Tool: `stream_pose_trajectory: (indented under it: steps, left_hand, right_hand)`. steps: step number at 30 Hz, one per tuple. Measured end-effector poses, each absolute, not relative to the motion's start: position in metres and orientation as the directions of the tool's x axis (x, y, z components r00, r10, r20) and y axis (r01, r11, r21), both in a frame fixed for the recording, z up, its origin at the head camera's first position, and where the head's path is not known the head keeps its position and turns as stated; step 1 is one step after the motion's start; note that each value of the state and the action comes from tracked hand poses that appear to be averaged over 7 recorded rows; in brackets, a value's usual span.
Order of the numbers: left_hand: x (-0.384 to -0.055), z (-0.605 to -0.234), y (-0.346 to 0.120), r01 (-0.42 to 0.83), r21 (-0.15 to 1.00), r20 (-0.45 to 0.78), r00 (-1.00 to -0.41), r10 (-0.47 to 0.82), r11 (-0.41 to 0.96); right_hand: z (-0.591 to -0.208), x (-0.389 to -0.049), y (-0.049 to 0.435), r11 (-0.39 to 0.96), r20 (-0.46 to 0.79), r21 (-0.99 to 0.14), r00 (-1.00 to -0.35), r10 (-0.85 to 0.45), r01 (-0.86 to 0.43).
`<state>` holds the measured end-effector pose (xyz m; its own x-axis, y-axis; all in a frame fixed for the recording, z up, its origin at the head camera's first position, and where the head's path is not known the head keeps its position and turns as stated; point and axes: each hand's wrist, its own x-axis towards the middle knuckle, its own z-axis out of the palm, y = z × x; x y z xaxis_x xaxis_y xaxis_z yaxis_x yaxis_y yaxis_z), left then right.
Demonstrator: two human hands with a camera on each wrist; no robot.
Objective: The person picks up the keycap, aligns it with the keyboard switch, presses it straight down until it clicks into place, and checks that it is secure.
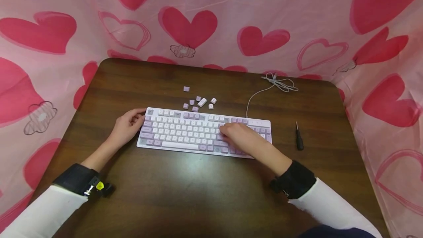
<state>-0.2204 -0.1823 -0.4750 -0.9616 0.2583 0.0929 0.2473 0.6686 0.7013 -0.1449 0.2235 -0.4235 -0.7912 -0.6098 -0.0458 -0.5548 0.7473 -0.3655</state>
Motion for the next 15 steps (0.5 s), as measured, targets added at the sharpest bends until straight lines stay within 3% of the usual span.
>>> stream_pose_trajectory:
  steps: [7, 15]
  left_hand:
    - [-0.219, -0.477, -0.180, 0.246, 0.703, 0.096, -0.962, 0.255, 0.667]
    - [-0.222, -0.476, -0.180, 0.264, 0.691, 0.116, -0.959, 0.258, 0.673]
  right_hand:
    - [-0.411, -0.157, 0.206, 0.824, -0.237, -0.324, -0.803, -0.546, -0.465]
    - [-0.399, -0.167, 0.194, 0.855, -0.324, -0.269, -0.795, -0.513, -0.443]
